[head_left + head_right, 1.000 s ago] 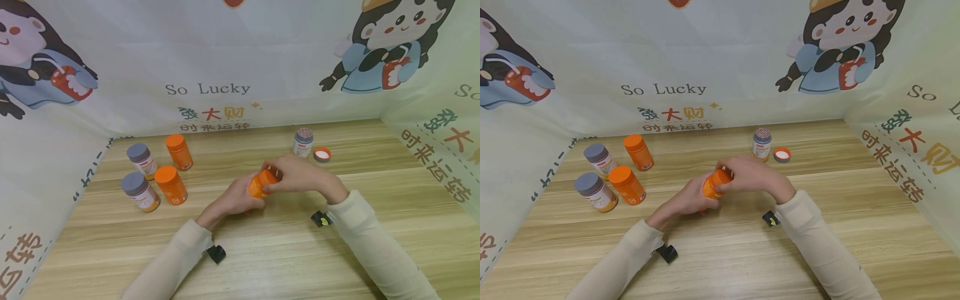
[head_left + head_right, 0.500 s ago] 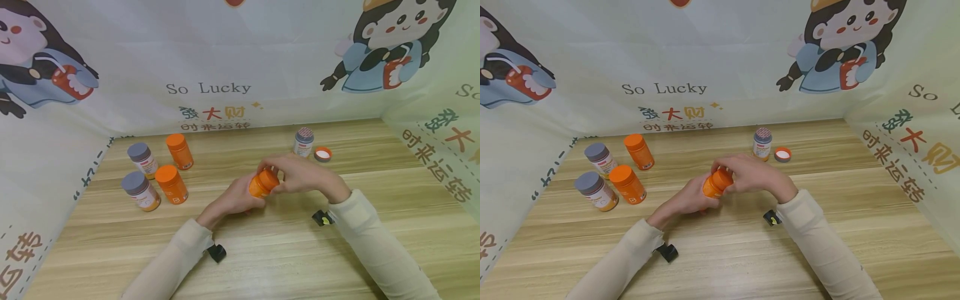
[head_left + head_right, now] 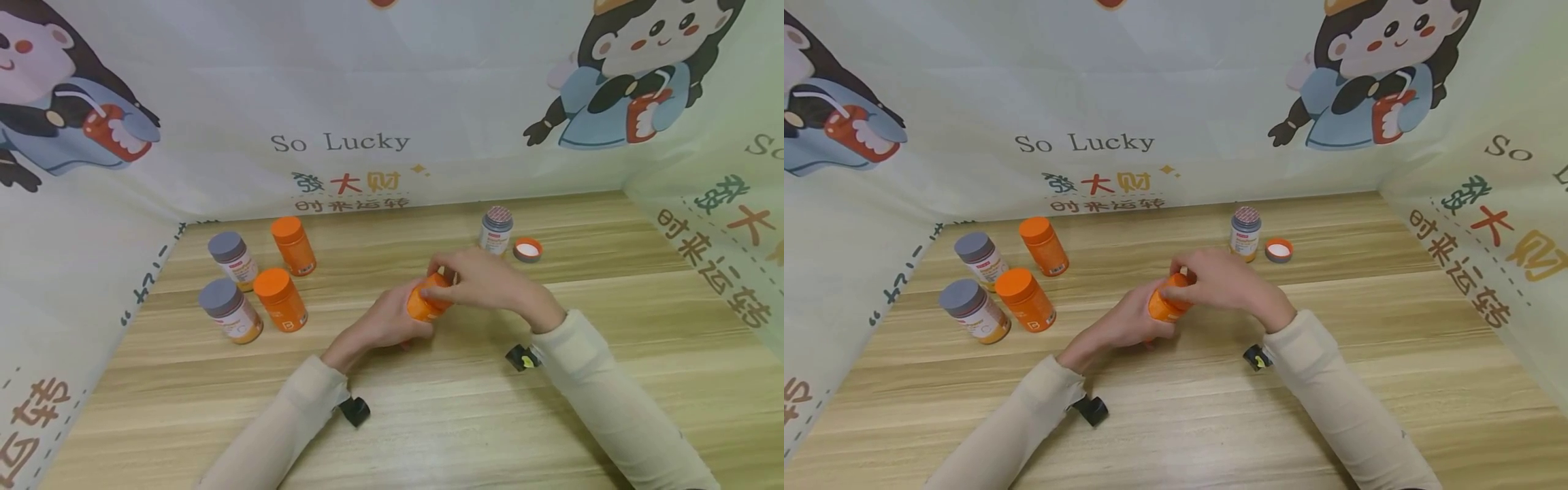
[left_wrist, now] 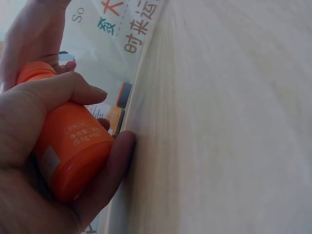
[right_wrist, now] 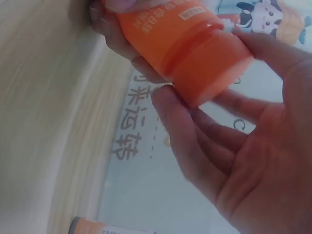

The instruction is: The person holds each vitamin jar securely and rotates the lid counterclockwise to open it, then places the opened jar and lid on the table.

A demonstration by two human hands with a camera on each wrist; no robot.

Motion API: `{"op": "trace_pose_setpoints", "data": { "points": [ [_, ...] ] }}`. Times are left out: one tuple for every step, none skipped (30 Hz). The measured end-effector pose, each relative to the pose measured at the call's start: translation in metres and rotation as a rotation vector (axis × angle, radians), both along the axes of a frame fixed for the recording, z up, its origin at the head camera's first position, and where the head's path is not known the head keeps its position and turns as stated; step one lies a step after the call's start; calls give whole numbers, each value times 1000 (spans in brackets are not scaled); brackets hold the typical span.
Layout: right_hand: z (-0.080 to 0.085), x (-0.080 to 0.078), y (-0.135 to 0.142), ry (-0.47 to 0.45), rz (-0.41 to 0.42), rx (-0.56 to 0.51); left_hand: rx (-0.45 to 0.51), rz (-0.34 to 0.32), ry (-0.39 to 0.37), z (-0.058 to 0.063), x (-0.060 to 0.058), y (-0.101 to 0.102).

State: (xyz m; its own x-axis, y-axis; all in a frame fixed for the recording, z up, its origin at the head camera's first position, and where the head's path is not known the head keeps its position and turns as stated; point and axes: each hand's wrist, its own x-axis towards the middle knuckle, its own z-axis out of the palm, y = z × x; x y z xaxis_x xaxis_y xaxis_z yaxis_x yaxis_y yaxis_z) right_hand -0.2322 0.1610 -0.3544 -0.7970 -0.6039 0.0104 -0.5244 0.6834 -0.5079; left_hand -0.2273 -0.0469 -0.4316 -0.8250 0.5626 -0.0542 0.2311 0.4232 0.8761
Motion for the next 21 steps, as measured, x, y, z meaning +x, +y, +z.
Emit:
{"op": "trace_pose_setpoints", "data": {
  "points": [
    [0,-1,1,13,20,-6,-2,-2,2,0,0,0],
    [0,-1,2,27,43,-15,-3,-4,3,1,0,0],
    [0,-1,4,33,65,-25,-3,-6,5,1,-1,0],
    [0,-2,5,39,88,-39,-1,-7,6,1,-1,0],
    [1,-2,6,49,111,-47,-2,-8,11,1,-1,1],
    [1,-2,7,64,134,-50,-3,-8,15,1,-1,1],
    [1,-2,7,79,156,-53,-3,-8,18,1,-1,1],
    [2,-2,8,91,176,-56,-3,-8,19,1,-1,1],
    [3,-2,8,98,191,-58,-2,-8,21,1,-1,1],
    [3,-2,9,103,204,-59,-1,-8,22,1,-1,1],
    [4,-3,9,105,216,-60,1,-6,24,1,-1,1],
    [5,-2,10,99,220,-63,4,-5,24,1,-1,1],
    [7,-1,11,85,219,-68,7,-4,26,1,-1,1],
    [9,-1,12,64,214,-75,10,-5,27,1,-1,1],
    [11,0,14,43,200,-79,14,-4,27,1,-1,1],
    [13,0,16,21,180,-84,16,-2,25,1,0,1],
    [15,1,18,2,157,-87,18,-1,25,1,0,1],
    [18,1,21,-18,131,-93,18,0,23,1,0,1],
    [19,1,24,-36,106,-99,17,0,25,1,0,1],
    [21,1,27,-51,83,-107,16,-1,25,1,0,0],
    [23,1,30,-63,61,-115,13,1,26,1,0,0]
  ]
}}
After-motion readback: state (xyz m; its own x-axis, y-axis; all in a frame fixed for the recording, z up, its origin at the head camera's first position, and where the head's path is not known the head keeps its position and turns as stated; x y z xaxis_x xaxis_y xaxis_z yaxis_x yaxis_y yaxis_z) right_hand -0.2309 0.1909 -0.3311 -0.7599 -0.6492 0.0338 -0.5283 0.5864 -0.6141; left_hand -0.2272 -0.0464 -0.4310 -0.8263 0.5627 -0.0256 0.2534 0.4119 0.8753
